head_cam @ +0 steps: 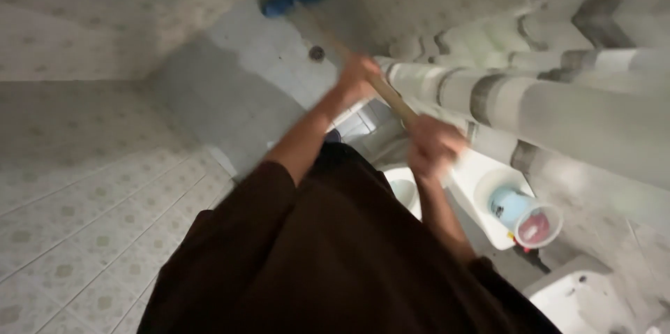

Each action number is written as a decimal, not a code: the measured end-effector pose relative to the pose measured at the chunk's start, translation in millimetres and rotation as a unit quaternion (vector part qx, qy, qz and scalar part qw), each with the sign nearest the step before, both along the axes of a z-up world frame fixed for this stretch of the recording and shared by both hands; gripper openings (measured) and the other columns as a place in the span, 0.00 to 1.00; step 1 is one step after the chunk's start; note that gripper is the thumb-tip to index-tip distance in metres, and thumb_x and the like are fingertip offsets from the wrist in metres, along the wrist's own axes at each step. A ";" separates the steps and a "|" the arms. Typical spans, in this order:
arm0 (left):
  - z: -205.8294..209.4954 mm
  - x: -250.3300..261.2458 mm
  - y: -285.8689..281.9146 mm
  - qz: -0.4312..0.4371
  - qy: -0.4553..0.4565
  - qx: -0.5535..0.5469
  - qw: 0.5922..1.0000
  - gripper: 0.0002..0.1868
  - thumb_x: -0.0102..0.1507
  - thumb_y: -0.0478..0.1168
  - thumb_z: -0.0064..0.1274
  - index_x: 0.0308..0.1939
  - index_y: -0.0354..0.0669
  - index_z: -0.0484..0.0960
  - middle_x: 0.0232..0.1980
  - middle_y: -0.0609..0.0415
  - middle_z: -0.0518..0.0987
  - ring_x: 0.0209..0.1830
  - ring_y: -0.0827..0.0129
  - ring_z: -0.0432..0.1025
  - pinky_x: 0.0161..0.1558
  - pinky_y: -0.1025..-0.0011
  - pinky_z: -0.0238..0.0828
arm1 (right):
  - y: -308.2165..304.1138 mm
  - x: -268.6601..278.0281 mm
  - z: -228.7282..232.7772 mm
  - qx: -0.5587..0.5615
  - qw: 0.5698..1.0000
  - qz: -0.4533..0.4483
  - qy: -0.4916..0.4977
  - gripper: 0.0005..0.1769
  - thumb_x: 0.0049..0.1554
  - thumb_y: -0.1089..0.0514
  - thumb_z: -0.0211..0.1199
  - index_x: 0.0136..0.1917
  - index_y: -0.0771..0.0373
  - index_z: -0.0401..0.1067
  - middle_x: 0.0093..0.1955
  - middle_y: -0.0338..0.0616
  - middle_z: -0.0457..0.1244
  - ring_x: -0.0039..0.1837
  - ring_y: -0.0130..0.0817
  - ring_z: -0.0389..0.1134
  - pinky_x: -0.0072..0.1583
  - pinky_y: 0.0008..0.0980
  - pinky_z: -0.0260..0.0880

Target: The recorder is scrubbing a tiled bathroom floor using a long-handled scrub brush.

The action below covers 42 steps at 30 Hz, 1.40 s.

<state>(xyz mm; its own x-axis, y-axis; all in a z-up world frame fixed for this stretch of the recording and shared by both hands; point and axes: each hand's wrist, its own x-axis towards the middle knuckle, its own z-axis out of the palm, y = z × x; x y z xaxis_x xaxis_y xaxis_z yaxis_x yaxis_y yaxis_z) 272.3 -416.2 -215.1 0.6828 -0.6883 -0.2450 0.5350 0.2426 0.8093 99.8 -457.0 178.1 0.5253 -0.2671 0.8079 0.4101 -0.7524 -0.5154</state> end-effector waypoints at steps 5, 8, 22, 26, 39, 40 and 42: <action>48.6 38.4 13.8 -0.077 -0.554 0.250 0.790 0.09 0.52 0.45 0.62 0.22 0.46 0.83 0.30 0.49 0.82 0.34 0.53 0.76 0.42 0.54 0.73 | -5.3 -1.5 -87.4 0.045 0.990 -0.023 0.133 0.17 0.57 0.61 0.56 0.29 0.67 0.60 0.29 0.48 0.55 0.30 0.44 0.57 0.37 0.40 0.59; 111.9 14.7 12.8 -0.047 -0.684 0.292 0.667 0.08 0.48 0.44 0.63 0.19 0.47 0.82 0.28 0.50 0.82 0.34 0.51 0.77 0.42 0.54 0.74 | -3.1 -6.9 -43.1 0.206 0.974 0.089 0.042 0.20 0.62 0.60 0.52 0.29 0.67 0.57 0.27 0.45 0.56 0.30 0.38 0.57 0.38 0.39 0.63; 208.2 -87.5 149.7 0.228 -0.508 0.338 0.759 0.09 0.44 0.42 0.65 0.22 0.43 0.83 0.28 0.43 0.79 0.34 0.43 0.73 0.38 0.52 0.71 | 60.5 -7.9 60.1 0.355 0.829 0.425 0.077 0.13 0.57 0.66 0.42 0.32 0.59 0.49 0.23 0.40 0.44 0.23 0.28 0.40 0.31 0.33 0.47; 162.7 -106.9 243.0 0.151 -0.379 0.449 0.795 0.07 0.49 0.41 0.63 0.22 0.44 0.81 0.31 0.46 0.79 0.39 0.46 0.73 0.44 0.51 0.69 | 118.5 8.6 49.7 0.223 0.843 0.481 0.092 0.10 0.57 0.68 0.49 0.34 0.67 0.53 0.23 0.50 0.51 0.24 0.34 0.52 0.31 0.36 0.62; 193.7 -197.9 398.2 0.241 -0.313 0.414 0.820 0.20 0.67 0.48 0.64 0.28 0.38 0.78 0.29 0.46 0.76 0.34 0.54 0.71 0.43 0.57 0.68 | 243.0 -16.5 15.6 0.346 0.665 0.653 0.106 0.14 0.60 0.64 0.49 0.33 0.54 0.61 0.22 0.34 0.46 0.24 0.25 0.45 0.28 0.34 0.48; 181.6 -210.3 383.1 0.242 -0.306 0.408 0.825 0.20 0.67 0.48 0.64 0.28 0.38 0.78 0.29 0.46 0.76 0.34 0.54 0.71 0.43 0.57 0.68 | 239.5 -34.7 33.4 0.344 0.668 0.650 0.115 0.14 0.60 0.64 0.49 0.33 0.54 0.61 0.22 0.34 0.46 0.24 0.25 0.45 0.28 0.34 0.48; 161.0 -219.2 350.4 0.306 -0.398 0.321 0.803 0.06 0.61 0.40 0.59 0.41 0.51 0.89 0.35 0.52 0.83 0.37 0.58 0.75 0.45 0.57 0.69 | 232.9 -61.0 71.7 0.094 0.808 0.575 0.082 0.13 0.61 0.70 0.52 0.36 0.60 0.62 0.27 0.46 0.52 0.26 0.28 0.51 0.28 0.33 0.51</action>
